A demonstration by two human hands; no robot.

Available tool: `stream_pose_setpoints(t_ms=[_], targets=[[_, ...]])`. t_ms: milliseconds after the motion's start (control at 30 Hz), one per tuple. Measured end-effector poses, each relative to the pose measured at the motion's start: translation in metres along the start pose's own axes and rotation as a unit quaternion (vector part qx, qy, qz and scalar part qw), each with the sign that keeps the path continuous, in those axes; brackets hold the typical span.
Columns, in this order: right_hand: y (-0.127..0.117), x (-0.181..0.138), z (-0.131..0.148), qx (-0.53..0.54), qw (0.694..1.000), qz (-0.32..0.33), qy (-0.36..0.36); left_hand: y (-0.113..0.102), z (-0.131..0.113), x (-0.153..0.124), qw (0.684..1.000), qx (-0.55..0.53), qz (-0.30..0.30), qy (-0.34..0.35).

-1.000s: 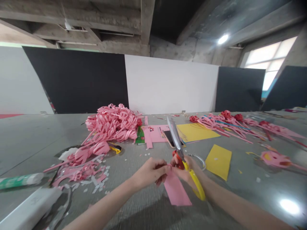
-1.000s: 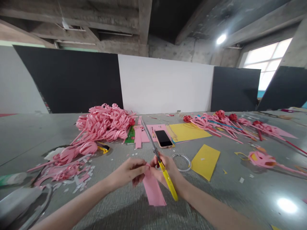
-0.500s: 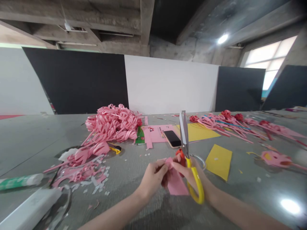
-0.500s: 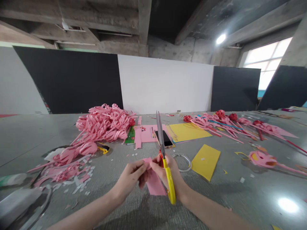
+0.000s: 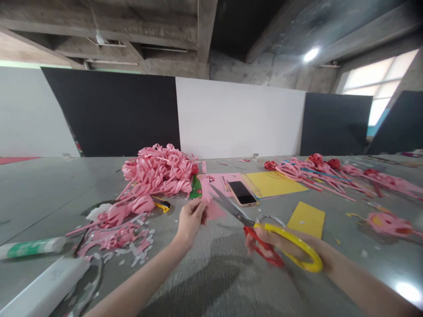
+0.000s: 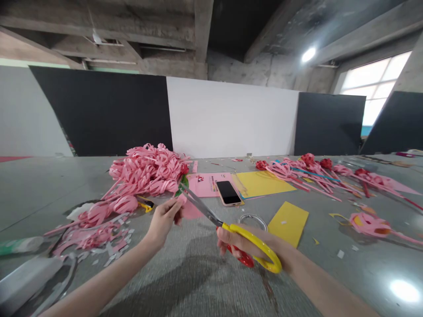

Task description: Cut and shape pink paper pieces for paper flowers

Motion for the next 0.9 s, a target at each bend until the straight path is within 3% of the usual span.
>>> stream_pose_setpoints(t_ms=[67,233,467,667,833,900], targets=[[0.002,0.000,0.000,-0.002,0.999,0.032,0.038,-0.003,-0.001,0.002,1.000,-0.011,-0.010,0.002],[0.002,0.003,-0.006,0.002,0.999,0.019,0.050,-0.007,-0.005,0.004,0.998,-0.038,-0.039,0.004],[0.004,0.006,-0.016,-0.020,0.998,0.033,0.049,-0.005,-0.006,0.001,0.998,-0.058,-0.019,0.010],[0.008,0.001,-0.006,-0.023,0.999,-0.024,0.019,0.000,-0.008,-0.002,0.998,-0.057,0.012,0.000],[0.008,0.002,-0.010,-0.011,0.999,-0.032,0.021,0.007,-0.014,-0.012,0.995,-0.050,0.079,-0.012],[0.006,0.005,-0.016,-0.015,0.996,-0.089,0.004,0.009,-0.017,-0.016,0.993,-0.058,0.098,-0.021]])
Point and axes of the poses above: each hand's wrist, its own x-axis towards the middle knuckle, its own y-axis out of the palm, z = x × y, the point moved 2 cm from there along x, towards the middle knuckle, and after that the axes turned 11 degrees about -z, right-handed, at the moved point
